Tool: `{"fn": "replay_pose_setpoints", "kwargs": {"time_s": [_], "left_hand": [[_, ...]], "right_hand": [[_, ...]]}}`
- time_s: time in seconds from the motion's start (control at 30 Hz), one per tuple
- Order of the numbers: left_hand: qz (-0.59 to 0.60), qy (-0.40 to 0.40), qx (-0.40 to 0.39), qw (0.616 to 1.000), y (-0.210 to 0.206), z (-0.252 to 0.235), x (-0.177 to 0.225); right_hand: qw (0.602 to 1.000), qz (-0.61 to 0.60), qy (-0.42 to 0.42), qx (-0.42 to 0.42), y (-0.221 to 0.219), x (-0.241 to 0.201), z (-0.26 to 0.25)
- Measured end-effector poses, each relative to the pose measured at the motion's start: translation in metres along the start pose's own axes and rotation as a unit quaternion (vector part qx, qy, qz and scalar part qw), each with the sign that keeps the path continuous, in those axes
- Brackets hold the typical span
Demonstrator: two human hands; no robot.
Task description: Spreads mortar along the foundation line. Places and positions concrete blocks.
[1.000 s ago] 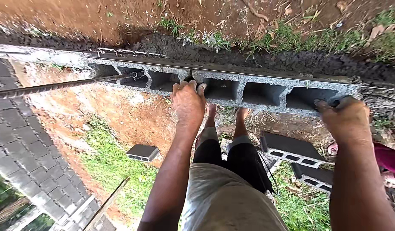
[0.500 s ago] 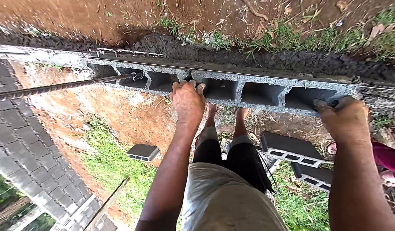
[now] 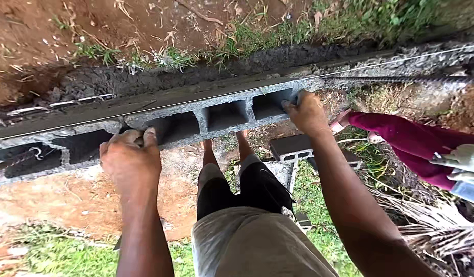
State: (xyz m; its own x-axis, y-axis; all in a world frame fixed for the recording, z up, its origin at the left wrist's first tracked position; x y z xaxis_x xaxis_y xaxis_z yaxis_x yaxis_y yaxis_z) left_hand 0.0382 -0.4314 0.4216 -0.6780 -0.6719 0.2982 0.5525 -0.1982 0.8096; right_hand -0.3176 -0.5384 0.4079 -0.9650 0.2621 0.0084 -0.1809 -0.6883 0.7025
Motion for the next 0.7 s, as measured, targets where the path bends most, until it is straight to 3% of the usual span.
{"fn": "replay_pose_setpoints", "kwargs": {"time_s": [0.7], "left_hand": [[-0.025,0.010,0.010,1.000,0.0014,-0.0004,0.0074]], "right_hand": [[1.000,-0.024,0.004,-0.004,-0.0014,0.0027,-0.0003]]}}
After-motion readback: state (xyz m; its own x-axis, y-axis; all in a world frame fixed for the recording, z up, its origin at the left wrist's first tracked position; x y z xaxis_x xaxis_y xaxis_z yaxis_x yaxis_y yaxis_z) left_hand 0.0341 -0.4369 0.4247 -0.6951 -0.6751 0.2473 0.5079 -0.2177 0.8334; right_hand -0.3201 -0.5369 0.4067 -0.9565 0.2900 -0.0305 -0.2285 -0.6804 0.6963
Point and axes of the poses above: each hand's wrist, its own z-axis away from the middle knuckle, its own y-axis out of the back of the hand, x = y × z, the point moved 1 cm from there along -z, towards the middle knuckle, and after that the axes turned 9 degrees about z, right-handed, at the moved point
